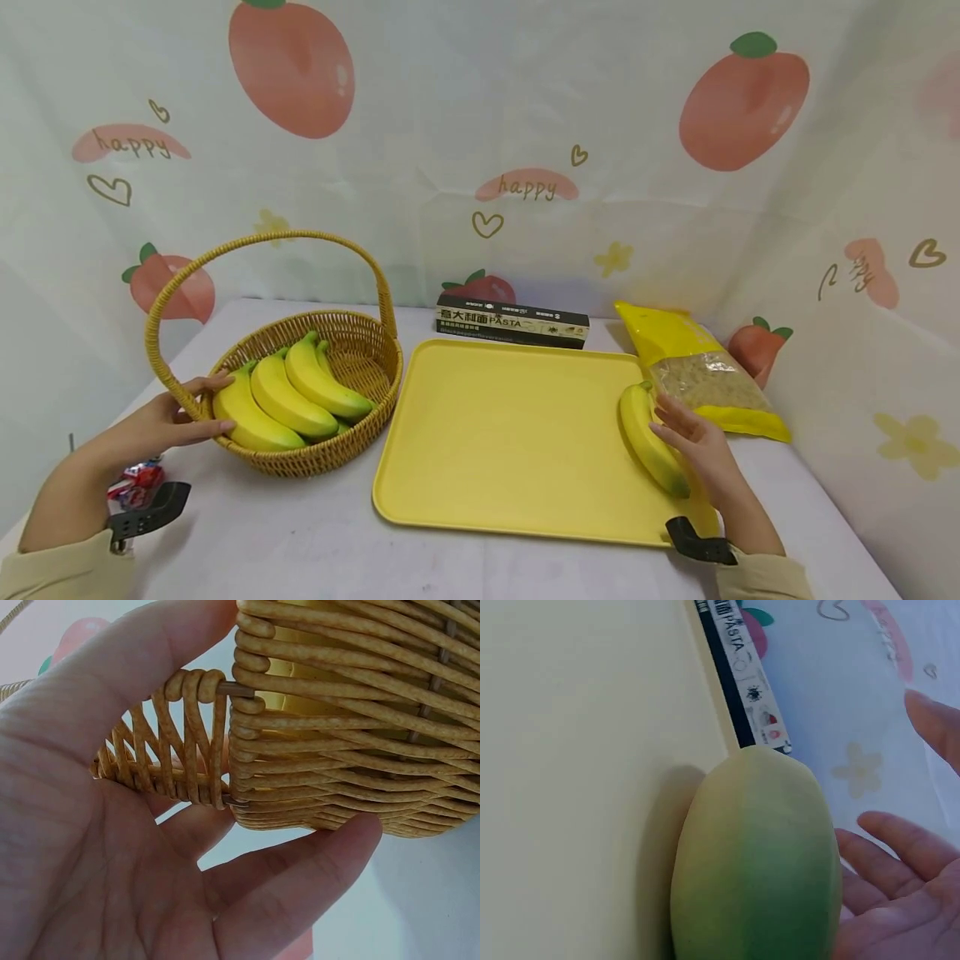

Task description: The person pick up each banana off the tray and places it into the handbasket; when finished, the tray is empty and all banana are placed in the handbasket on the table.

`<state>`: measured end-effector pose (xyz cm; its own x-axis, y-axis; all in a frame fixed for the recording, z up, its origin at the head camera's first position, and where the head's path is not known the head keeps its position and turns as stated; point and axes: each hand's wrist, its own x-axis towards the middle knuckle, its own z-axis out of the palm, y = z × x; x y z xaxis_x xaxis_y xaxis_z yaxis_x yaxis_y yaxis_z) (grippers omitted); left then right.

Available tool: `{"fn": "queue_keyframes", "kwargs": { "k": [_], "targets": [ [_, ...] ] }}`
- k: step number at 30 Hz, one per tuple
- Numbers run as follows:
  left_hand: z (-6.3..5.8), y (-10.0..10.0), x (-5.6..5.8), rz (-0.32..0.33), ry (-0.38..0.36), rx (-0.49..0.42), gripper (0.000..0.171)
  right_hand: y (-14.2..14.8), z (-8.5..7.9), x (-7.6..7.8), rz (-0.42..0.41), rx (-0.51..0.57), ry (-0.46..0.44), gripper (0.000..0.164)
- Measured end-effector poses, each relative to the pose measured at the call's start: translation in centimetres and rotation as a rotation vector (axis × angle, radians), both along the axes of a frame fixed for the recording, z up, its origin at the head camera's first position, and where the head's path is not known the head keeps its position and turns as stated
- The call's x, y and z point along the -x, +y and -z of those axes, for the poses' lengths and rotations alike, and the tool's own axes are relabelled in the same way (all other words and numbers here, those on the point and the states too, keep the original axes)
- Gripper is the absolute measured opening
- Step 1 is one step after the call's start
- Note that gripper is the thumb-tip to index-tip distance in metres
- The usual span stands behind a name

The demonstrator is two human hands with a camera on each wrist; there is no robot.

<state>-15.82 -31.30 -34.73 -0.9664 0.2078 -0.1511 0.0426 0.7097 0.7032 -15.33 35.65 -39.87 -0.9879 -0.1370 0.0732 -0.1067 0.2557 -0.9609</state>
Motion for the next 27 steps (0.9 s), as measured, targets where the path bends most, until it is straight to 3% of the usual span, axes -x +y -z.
{"fn": "queue_keyframes", "kwargs": {
  "k": [5, 11, 21, 27],
  "targets": [
    [0.0, 0.0, 0.2, 0.005, 0.012, 0.001, 0.072, 0.6, 1.1, 0.0, -0.098, 0.171, -0.048, 0.054],
    [0.1, 0.0, 0.2, 0.006, 0.016, -0.004, 0.072, 1.0, 2.0, 0.1, -0.059, 0.053, -0.113, 0.06],
    [0.0, 0.1, 0.1, -0.005, 0.014, -0.016, 0.072, 0.7, 1.9, 0.2, -0.06, -0.12, -0.102, 0.074],
    [0.0, 0.0, 0.0, -0.011, 0.0, -0.002, 0.072, 0.3, 1.9, 0.1, -0.115, -0.169, -0.078, 0.08]
  ]
}}
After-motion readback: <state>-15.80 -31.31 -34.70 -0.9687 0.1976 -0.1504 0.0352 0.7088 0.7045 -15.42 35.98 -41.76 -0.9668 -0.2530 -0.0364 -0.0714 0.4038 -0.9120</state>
